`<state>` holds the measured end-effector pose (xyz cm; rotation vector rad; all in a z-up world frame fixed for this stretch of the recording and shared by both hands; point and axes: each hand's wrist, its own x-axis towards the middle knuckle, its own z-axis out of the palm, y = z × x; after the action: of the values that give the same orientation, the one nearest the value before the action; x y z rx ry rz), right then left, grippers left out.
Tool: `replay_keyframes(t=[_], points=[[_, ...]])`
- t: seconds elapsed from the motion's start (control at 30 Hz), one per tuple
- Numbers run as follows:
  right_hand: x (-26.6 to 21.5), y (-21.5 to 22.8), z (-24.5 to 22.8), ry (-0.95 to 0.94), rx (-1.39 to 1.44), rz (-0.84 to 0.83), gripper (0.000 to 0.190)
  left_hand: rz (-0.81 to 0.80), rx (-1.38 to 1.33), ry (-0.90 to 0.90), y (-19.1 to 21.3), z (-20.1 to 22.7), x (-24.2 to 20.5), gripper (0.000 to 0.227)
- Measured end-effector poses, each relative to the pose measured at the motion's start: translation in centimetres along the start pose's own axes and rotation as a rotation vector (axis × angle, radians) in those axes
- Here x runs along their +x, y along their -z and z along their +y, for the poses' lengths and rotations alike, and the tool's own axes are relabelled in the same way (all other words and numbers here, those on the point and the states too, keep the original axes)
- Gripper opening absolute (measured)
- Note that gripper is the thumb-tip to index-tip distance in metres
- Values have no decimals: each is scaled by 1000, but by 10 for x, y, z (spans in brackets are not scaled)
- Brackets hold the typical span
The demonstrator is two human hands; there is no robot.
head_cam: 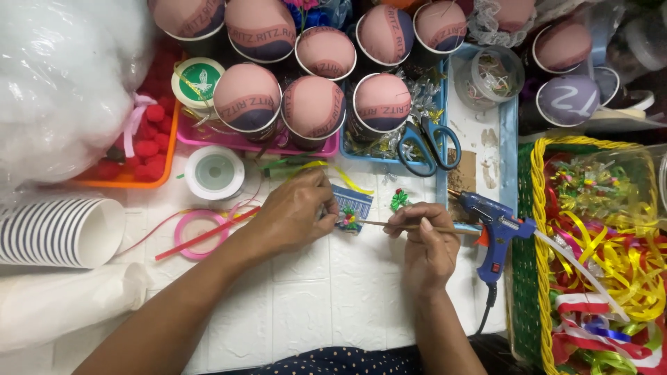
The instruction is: Gluing small green decorative components onto a blue card using a hot glue gun in a workshop setting.
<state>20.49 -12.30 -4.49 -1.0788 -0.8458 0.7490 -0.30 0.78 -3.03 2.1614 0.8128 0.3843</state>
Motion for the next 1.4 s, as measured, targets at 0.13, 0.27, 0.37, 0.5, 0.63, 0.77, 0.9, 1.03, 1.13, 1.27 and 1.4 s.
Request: replay_keyframes(t=[0.13,0.27,0.37,0.5,0.63,0.77,0.9,1.03,1.13,1.27,1.4], points=[[5,5,-5,25,56,25,23,62,-114,-22,14,9,-5,14],[9,8,-13,77,88,102,26,118,-309,2,28,19,-8,8],[12,9,-14,119,68,124,29,140,-426,26,35,26,-10,5],[15,7,-5,95,-29,36,39,120,-563,32,38,34,-11,6],[18,-24,-28,-151,-275,-153,39,123,-583,39,33,29,-9,8],[30,-38,-34,-284,-311,-305,46,114,-595,56,32,27,-9,9],[44,-50,-42,-275,-429,-441,47,105,-578,53,27,22,-6,9],[43,-36,-17,-288,-348,-446,43,114,-580,-2,35,29,-8,7],[41,-25,-6,-303,-385,-406,46,132,-559,-35,41,34,-11,6],[40,1,17,-324,-449,-424,39,218,-606,-164,59,51,-17,3],[36,-9,-8,-385,-508,-502,25,283,-745,-253,74,67,-32,5]])
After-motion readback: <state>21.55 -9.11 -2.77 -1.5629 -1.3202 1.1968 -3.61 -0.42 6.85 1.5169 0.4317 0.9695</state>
